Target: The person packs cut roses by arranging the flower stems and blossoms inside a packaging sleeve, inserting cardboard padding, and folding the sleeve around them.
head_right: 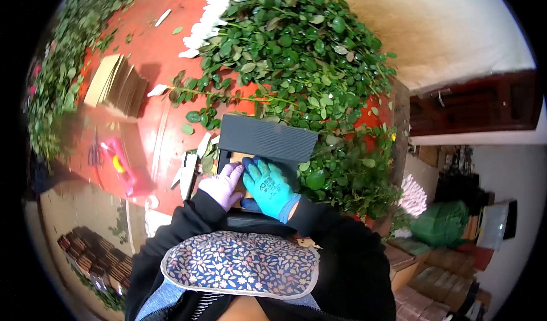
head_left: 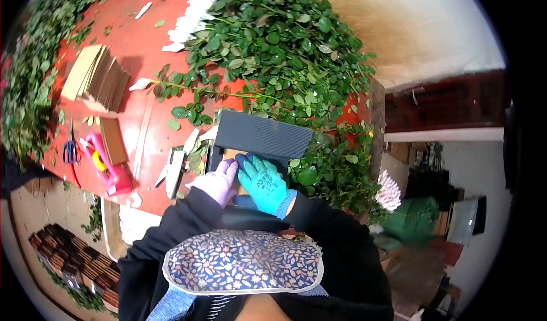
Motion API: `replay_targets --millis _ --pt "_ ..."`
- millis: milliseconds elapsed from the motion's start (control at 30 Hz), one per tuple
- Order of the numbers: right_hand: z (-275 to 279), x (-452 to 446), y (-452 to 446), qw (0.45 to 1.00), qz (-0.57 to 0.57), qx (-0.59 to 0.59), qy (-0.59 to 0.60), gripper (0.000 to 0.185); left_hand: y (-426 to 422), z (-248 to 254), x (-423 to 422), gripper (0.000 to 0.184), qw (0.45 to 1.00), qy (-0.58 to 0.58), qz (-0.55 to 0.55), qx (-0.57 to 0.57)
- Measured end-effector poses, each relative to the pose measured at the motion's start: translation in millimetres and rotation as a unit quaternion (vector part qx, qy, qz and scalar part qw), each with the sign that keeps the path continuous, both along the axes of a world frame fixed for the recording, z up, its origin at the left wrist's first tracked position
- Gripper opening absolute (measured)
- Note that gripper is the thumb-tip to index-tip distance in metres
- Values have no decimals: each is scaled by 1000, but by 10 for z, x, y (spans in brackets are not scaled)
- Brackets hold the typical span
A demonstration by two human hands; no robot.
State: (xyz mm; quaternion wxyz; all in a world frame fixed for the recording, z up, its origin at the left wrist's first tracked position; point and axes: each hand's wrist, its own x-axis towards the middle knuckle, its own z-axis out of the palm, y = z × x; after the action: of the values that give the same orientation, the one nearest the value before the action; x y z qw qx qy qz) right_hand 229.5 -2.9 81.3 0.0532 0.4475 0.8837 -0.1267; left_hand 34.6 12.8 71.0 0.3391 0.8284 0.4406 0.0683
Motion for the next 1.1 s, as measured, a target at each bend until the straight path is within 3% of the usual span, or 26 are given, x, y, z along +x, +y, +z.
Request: replay_targets --millis 233,300,333,367,400,433,467,500,533,567,633,667,700,767,867,933,967,1100 --pt "246 78 -79 998 41 37 -37 62 1 311 156 73 995 90 -3 -37" --pt "706 175 127 989 27 -145 11 46 -44 189 148 72 995 97 -16 -4" --pt "648 433 221 979 28 -36 196 31 -36 159 145 71 990 138 -34 -3" --pt "917 529 491 977 -2 12 214 22 -12 175 130 70 989 137 -44 -8" --pt "1178 698 763 989 -59 27 130 16 2 215 129 71 989 138 -49 -8" --pt "1173 851 995 945 -113 141 272 14 15 239 140 72 989 138 -52 -7" --pt "1149 1102 1183 951 -178 169 186 13 18 237 149 72 988 139 -60 -8" --pt "807 1323 1392 928 -183 186 267 14 19 237 151 72 988 143 -59 -14" --pt "650 1613 1453 966 -138 121 180 20 -21 461 188 72 986 155 -54 -25" --pt "421 1669 1519 994 -106 -26 10 22 -6 416 176 72 986 154 -59 -19" --pt "-518 1873 1384 999 6 8 -30 38 -4 387 172 74 989 138 -54 -3" --pt "-863 1888 1252 992 -16 -40 -119 38 4 388 180 75 987 151 -50 -34" --pt "-1052 1906 1099 995 -21 68 -65 32 -8 362 177 76 988 148 -45 -20" --pt "-440 1642 1194 969 -49 -134 -202 27 -56 428 171 77 990 135 -45 2" --pt "-432 1762 1254 972 -48 -138 -185 30 -41 399 163 77 991 126 -49 1" --pt "-305 1894 1325 984 -69 -62 -149 24 7 544 214 76 986 159 -50 -27" --pt "-88 1964 1314 990 -81 -12 -113 23 -2 537 213 74 994 107 -17 -24" --pt "628 2062 1326 984 -166 64 21 31 -18 595 211 62 994 101 -23 -27"
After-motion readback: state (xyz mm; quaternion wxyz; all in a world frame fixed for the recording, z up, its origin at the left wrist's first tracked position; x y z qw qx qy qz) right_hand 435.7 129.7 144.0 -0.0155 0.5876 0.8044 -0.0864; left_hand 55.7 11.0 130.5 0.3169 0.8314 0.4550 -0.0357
